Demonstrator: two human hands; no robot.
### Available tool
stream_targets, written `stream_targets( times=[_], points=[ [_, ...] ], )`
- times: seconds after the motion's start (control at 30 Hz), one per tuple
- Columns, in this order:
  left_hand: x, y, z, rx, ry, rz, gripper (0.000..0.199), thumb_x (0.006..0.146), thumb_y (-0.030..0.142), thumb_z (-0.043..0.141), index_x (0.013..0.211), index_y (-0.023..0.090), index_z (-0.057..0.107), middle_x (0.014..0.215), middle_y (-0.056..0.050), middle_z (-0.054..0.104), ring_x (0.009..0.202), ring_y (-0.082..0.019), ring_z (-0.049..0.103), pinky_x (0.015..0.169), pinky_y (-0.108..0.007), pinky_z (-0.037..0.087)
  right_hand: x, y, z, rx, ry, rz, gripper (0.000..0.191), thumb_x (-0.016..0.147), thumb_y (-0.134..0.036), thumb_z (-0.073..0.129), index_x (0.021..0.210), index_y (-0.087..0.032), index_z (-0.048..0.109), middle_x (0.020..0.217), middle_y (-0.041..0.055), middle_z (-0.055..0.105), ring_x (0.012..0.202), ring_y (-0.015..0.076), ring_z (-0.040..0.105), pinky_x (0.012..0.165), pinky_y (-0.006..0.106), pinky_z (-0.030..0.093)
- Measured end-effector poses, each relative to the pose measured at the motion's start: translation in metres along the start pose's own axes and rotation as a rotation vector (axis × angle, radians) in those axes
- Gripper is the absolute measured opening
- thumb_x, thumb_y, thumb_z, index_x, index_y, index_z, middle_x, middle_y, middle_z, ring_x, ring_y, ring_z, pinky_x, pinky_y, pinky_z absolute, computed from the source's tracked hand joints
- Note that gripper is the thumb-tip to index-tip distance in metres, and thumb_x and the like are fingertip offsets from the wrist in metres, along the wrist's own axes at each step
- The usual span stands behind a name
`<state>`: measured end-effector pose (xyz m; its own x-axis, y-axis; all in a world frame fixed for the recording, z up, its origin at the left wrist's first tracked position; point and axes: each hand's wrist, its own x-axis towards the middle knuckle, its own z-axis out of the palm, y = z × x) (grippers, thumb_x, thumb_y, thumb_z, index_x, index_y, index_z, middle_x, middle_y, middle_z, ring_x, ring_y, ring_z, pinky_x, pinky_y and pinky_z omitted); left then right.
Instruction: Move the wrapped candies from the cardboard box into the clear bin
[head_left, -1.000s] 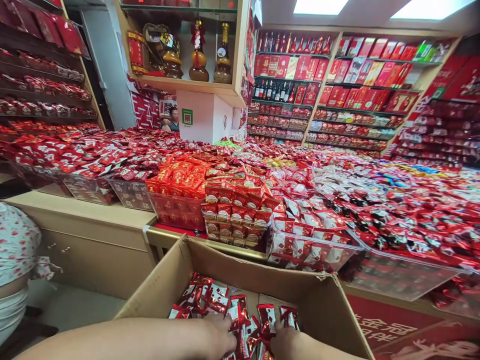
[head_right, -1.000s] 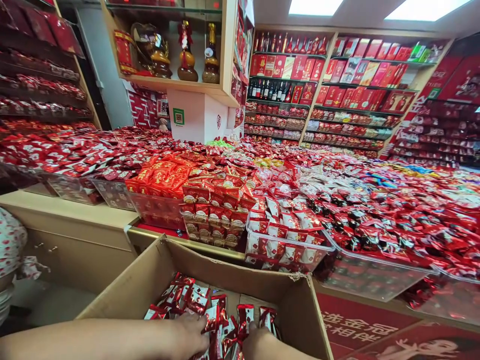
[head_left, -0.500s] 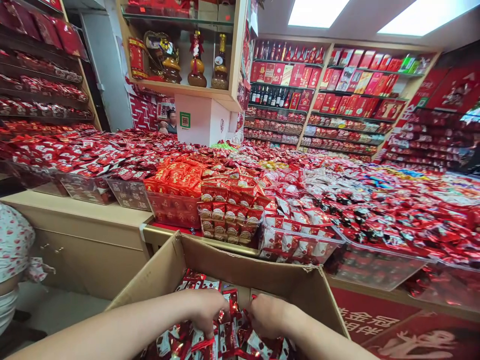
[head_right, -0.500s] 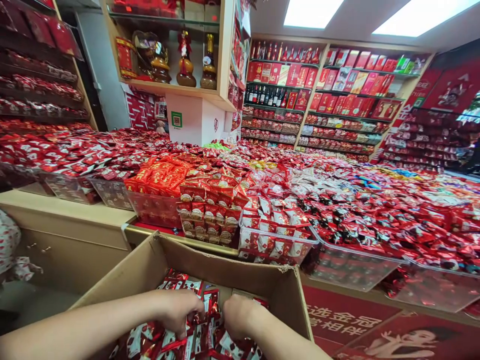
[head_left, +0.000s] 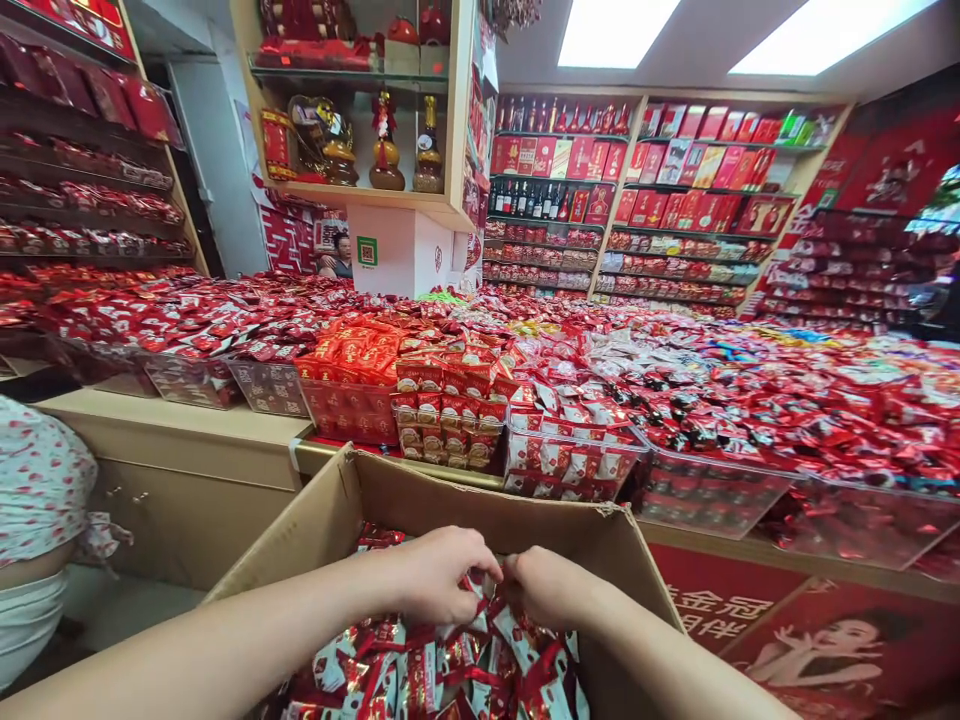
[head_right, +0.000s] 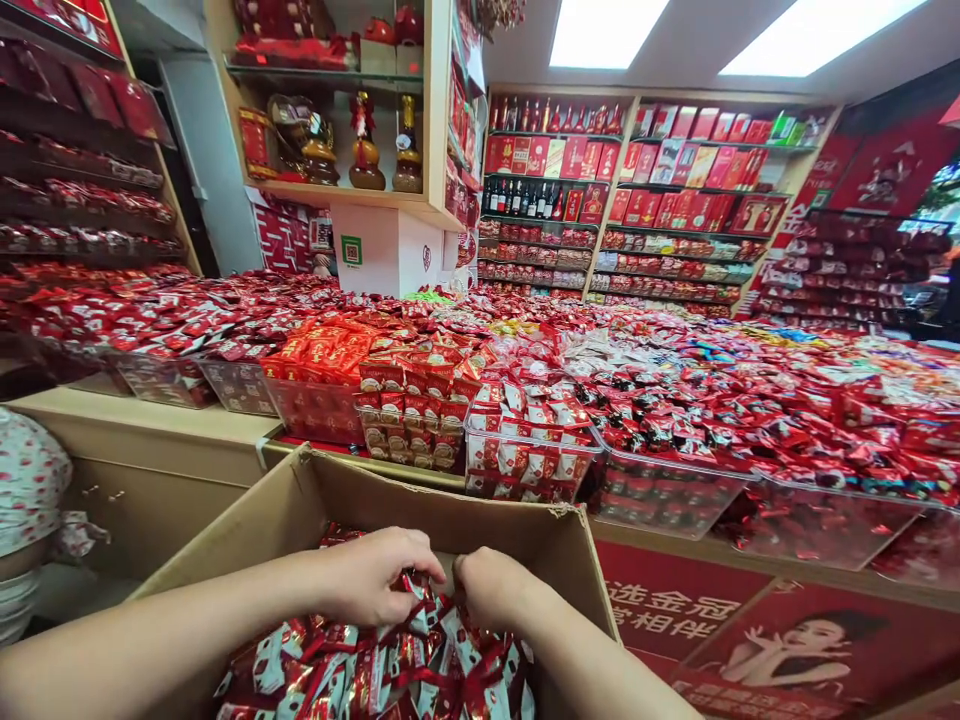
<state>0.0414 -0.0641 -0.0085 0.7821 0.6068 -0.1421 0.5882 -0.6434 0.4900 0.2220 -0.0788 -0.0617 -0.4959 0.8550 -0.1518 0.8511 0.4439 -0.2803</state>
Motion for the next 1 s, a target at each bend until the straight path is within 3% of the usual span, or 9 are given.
stream_targets(
  times=[0.1,0.23,0.3,0.4,0.53,0.67,0.8,0.9,1.0],
  points=[
    [0.002,-0.003,-0.011,-0.084,0.135,-0.095,0.035,0.061,0.016,0.049,0.091,0.02,0.067,0.088,-0.003,0.064,0.082,-0.018,0.058,0.074,-0.025,0.043,-0.003,-0.001,-0.007,0.118,0.172,0.019,0.014,0.078,-0.017,0.04,0.077,-0.016,0.054,0.069,0.0065,0.065,0.06,0.016,0.059,0.051,0.023,0.037],
    [0.003,-0.019,-0.025,-0.198,0.2,-0.227,0.025,0.061,0.015,0.047,0.077,0.014,0.065,0.075,-0.002,0.064,0.069,-0.016,0.058,0.062,-0.024,0.044,-0.001,-0.008,-0.026,0.29,0.437,0.06,0.017,0.087,-0.024,0.027,0.079,-0.019,0.042,0.067,0.002,0.058,0.059,0.0131,0.052,0.055,0.022,0.04],
    [0.002,-0.022,-0.026,-0.3,0.182,-0.256,0.022,0.06,0.013,0.046,0.075,0.013,0.062,0.069,-0.001,0.063,0.063,-0.014,0.056,0.055,-0.022,0.043,0.0,-0.012,-0.035,0.361,0.546,0.084,0.019,0.088,-0.029,0.025,0.079,-0.02,0.039,0.066,0.0009,0.055,0.059,0.0131,0.051,0.056,0.022,0.041],
    [0.002,-0.017,-0.018,-0.497,0.089,-0.253,0.029,0.068,0.016,0.043,0.093,0.015,0.056,0.061,0.001,0.061,0.048,-0.01,0.051,0.044,-0.019,0.04,-0.001,-0.015,-0.042,0.448,0.659,0.124,0.021,0.088,-0.035,0.026,0.081,-0.021,0.039,0.064,-0.0004,0.052,0.058,0.0134,0.049,0.054,0.022,0.04],
    [0.01,-0.008,-0.005,-0.779,-0.034,-0.17,0.032,0.079,0.04,0.044,0.1,0.018,0.052,0.053,0.005,0.057,0.038,-0.007,0.043,0.04,-0.018,0.036,0.0,-0.012,-0.043,0.635,0.765,0.171,0.021,0.085,-0.039,0.033,0.079,-0.021,0.041,0.056,-0.004,0.042,0.05,0.0121,0.041,0.048,0.023,0.036],
    [0.023,-0.015,0.001,-1.007,0.016,-0.134,0.04,0.074,0.052,0.05,0.079,0.013,0.057,0.05,0.004,0.055,0.037,-0.005,0.038,0.038,-0.017,0.027,0.008,-0.01,-0.045,0.806,0.767,0.138,0.022,0.084,-0.041,0.037,0.078,-0.021,0.042,0.057,-0.0045,0.04,0.049,0.0107,0.037,0.046,0.022,0.033],
    [0.026,-0.029,0.0,-1.092,0.067,-0.159,0.043,0.073,0.055,0.047,0.074,0.014,0.055,0.051,0.003,0.054,0.039,-0.006,0.041,0.04,-0.018,0.029,0.019,-0.013,-0.05,0.947,0.757,0.097,0.024,0.084,-0.043,0.041,0.075,-0.021,0.043,0.061,-0.0045,0.042,0.052,0.01,0.039,0.048,0.022,0.035],
    [0.023,-0.034,-0.003,-1.12,0.055,-0.154,0.044,0.071,0.058,0.048,0.07,0.014,0.054,0.05,0.003,0.053,0.039,-0.007,0.041,0.04,-0.018,0.029,0.024,-0.016,-0.046,1.161,0.588,-0.006,0.019,0.082,-0.039,0.048,0.088,-0.022,0.044,0.07,-0.0022,0.053,0.064,0.0123,0.051,0.057,0.023,0.042],
    [0.021,-0.035,-0.005,-1.077,0.059,-0.129,0.047,0.071,0.06,0.046,0.069,0.013,0.055,0.049,0.004,0.05,0.04,-0.007,0.037,0.04,-0.018,0.026,0.027,-0.016,-0.038,1.194,0.475,-0.109,0.029,0.08,-0.03,0.053,0.105,-0.024,0.04,0.086,0.0013,0.059,0.081,0.0151,0.056,0.071,0.027,0.045]
  ],
)
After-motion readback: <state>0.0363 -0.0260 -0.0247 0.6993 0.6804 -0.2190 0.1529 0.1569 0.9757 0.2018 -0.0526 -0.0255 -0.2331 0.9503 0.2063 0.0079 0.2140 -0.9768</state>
